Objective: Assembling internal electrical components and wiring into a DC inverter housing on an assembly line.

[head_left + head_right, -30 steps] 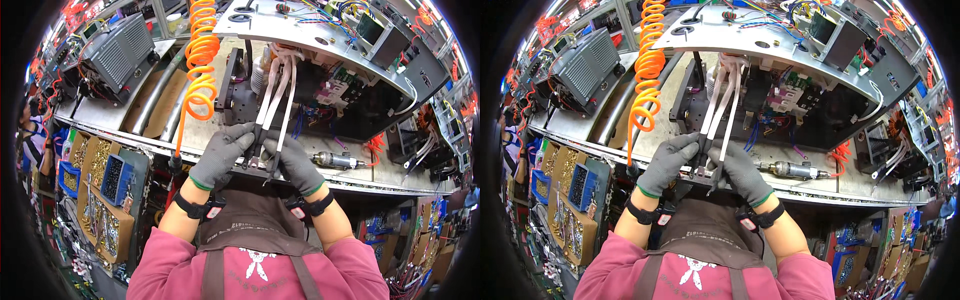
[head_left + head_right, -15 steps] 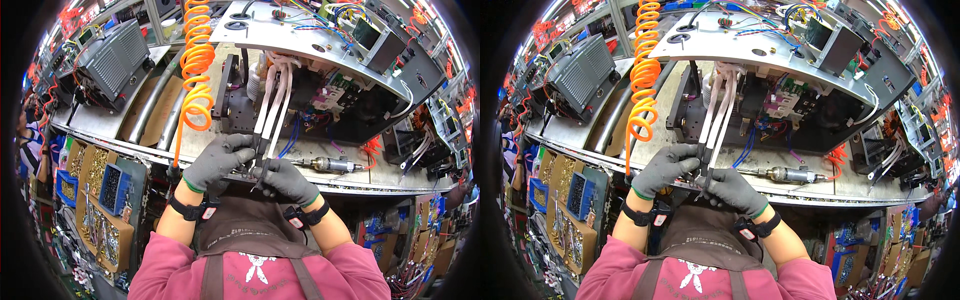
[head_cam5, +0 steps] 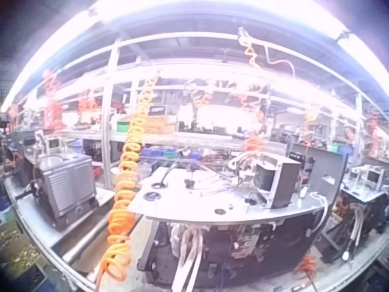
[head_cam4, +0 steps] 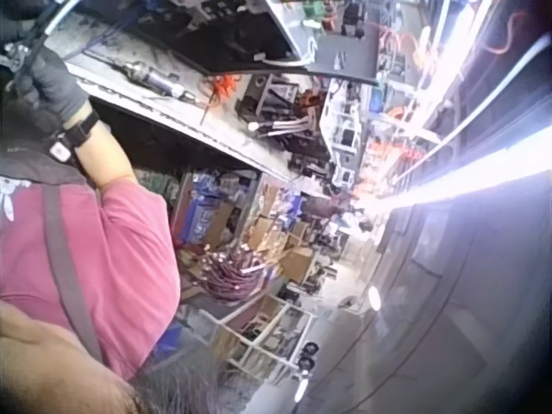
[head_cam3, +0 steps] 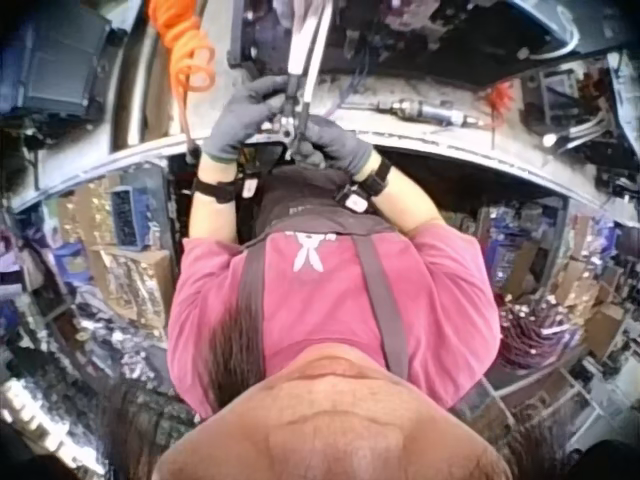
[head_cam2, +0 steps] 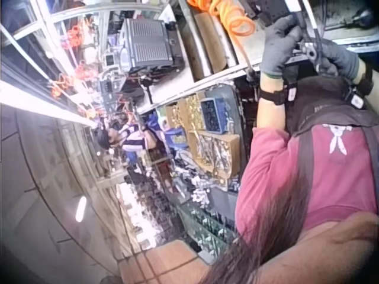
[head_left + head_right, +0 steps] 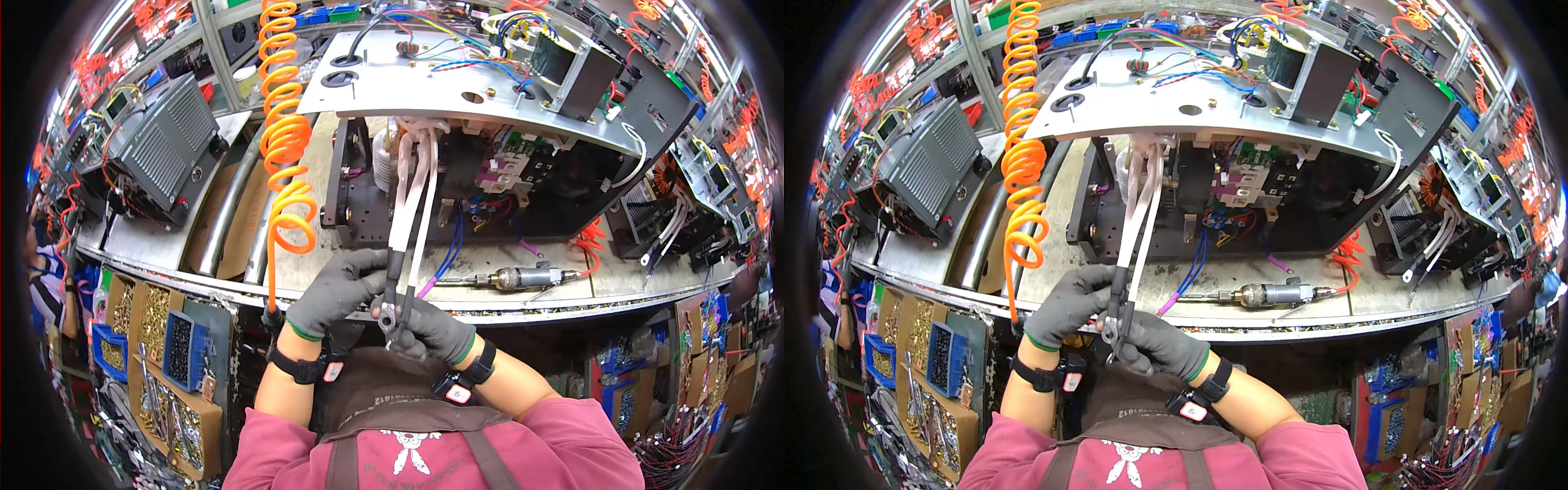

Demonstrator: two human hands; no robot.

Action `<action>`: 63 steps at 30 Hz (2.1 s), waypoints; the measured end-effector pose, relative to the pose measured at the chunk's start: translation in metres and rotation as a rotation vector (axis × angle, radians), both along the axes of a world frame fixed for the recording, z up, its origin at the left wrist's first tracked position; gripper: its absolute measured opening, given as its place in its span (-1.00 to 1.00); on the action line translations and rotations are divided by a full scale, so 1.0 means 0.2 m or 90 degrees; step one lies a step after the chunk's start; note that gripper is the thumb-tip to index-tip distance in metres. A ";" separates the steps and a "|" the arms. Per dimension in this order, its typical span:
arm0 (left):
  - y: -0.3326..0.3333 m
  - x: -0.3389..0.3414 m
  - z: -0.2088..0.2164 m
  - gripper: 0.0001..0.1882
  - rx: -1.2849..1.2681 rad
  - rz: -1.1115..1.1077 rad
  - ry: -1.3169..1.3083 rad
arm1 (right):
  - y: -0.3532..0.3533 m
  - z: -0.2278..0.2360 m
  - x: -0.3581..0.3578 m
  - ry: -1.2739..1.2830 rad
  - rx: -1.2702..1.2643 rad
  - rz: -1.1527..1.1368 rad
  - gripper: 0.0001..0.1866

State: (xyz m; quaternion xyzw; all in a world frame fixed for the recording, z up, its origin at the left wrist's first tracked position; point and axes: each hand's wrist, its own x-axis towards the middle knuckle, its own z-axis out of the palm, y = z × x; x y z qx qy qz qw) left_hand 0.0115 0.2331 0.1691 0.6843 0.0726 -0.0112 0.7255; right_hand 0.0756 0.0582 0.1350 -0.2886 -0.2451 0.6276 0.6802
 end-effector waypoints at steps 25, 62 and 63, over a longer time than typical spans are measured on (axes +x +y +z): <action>-0.20 0.17 -0.07 -0.50 0.242 0.315 -0.263 | -0.12 -0.01 0.13 -0.970 -0.273 -0.482 -0.78; -0.03 0.45 0.36 -0.78 0.396 0.229 -0.369 | 0.22 0.02 0.54 -1.028 -0.246 -0.643 -0.62; 0.01 0.46 0.37 -0.79 0.491 0.261 -0.397 | 0.27 0.00 0.53 -1.016 -0.201 -0.688 -0.62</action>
